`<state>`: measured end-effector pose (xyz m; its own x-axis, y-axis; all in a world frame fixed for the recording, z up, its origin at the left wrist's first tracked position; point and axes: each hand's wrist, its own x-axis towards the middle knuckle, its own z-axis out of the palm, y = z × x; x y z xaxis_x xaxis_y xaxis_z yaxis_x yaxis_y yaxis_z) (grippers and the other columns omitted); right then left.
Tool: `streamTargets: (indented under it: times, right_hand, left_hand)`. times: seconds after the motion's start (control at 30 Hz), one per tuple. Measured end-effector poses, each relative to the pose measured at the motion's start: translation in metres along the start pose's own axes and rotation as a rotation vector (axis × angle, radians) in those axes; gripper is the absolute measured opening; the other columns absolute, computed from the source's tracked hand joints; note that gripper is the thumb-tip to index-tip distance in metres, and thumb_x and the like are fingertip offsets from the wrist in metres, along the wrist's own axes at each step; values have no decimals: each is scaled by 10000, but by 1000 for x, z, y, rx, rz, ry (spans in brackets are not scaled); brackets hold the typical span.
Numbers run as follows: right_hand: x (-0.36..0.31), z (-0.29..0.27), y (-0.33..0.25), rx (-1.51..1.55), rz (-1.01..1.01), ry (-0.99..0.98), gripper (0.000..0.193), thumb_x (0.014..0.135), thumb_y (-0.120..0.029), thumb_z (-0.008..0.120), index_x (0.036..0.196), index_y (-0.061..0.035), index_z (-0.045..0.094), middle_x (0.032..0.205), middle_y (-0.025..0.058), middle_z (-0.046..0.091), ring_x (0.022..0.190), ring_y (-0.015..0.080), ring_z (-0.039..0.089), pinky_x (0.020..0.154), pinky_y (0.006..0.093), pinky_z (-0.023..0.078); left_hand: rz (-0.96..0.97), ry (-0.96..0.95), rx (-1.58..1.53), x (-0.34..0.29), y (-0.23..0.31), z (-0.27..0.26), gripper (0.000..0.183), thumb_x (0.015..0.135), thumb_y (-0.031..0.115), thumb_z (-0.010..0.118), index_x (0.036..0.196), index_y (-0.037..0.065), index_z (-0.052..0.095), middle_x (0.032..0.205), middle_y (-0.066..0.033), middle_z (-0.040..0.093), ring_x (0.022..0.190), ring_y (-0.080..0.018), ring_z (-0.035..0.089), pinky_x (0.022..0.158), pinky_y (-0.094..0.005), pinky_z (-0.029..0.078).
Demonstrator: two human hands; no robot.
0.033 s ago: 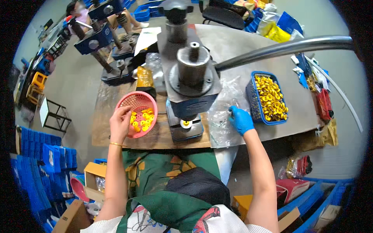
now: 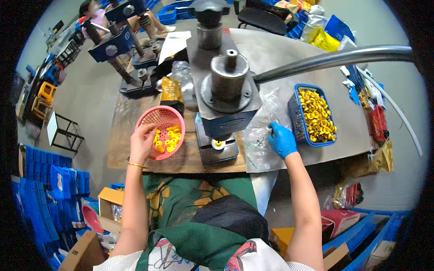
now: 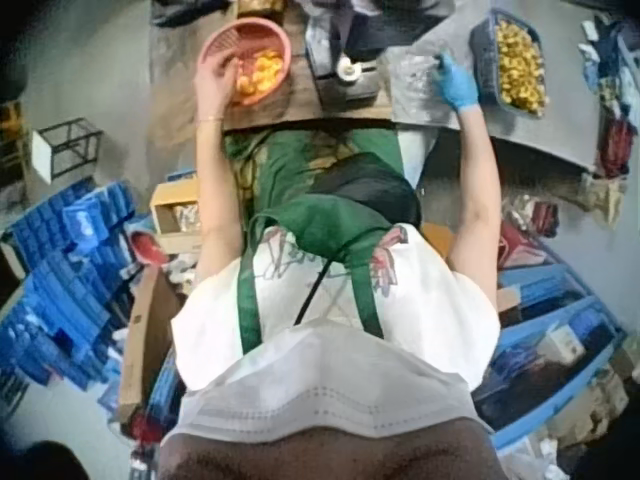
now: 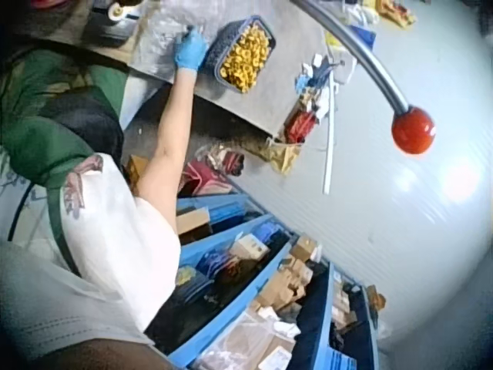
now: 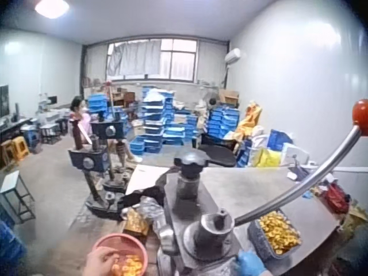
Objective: Operates a manual arbor press to assemble yellow plastic components on a fabrication floor.
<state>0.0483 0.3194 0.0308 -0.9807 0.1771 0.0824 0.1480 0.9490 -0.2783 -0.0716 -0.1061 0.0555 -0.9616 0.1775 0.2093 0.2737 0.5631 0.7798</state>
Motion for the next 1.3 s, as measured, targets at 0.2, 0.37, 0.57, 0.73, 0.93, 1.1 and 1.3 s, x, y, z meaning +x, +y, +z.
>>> streamTargets:
  times: [0.2,0.37,0.57,0.73,0.93,1.1,1.3]
  right_hand:
    - [8,11,14,815,158,168,328,727,-13,562,1050,-65,545,775,34,565,652,109,541,601,231,442]
    - [8,7,14,1410,427,23,295,774,-65,594,1064,-57,540,870,27,588,717,98,562,587,187,395]
    - [9,-8,-32,442,109,304,227,772,-54,602,995,-52,561,814,93,615,691,172,599,633,261,474]
    - [12,-17,-37,389,-26,359,274,749,-42,623,1021,-45,591,849,107,627,714,164,608,661,259,479]
    - [1,13,-7,874,299,138,179,757,-63,651,922,6,646,893,57,649,754,99,576,712,240,471]
    - [-5,15,16,1532,565,54,226,792,-88,626,1008,-24,616,932,44,632,818,108,583,726,216,462]
    - [-9,-13,-49,1759,482,72,368,838,-135,569,1175,-26,472,1049,97,604,857,155,599,678,213,464]
  left_hand:
    - [70,-422,367,16,-18,34,253,700,96,585,942,38,634,957,-186,593,873,-340,577,795,-409,460]
    - [53,-498,496,25,-27,60,157,711,86,571,847,33,630,910,-189,591,886,-338,576,789,-418,460]
    - [127,-498,492,27,-42,55,140,702,58,571,825,19,624,843,-198,606,828,-340,592,749,-414,470]
    - [-5,-292,89,26,-9,37,190,750,59,570,924,17,635,864,-158,637,789,-234,630,697,-319,497]
    - [-347,-287,-688,1,24,20,249,775,-35,573,1023,-28,594,886,-56,629,783,-113,603,693,-224,495]
    - [-473,-248,-1128,-22,44,25,346,750,-71,600,1090,-26,550,960,-73,611,837,-122,588,747,-234,487]
    - [-556,-256,-1351,-48,56,31,305,775,-44,594,1074,9,557,992,-65,595,865,-124,577,756,-234,493]
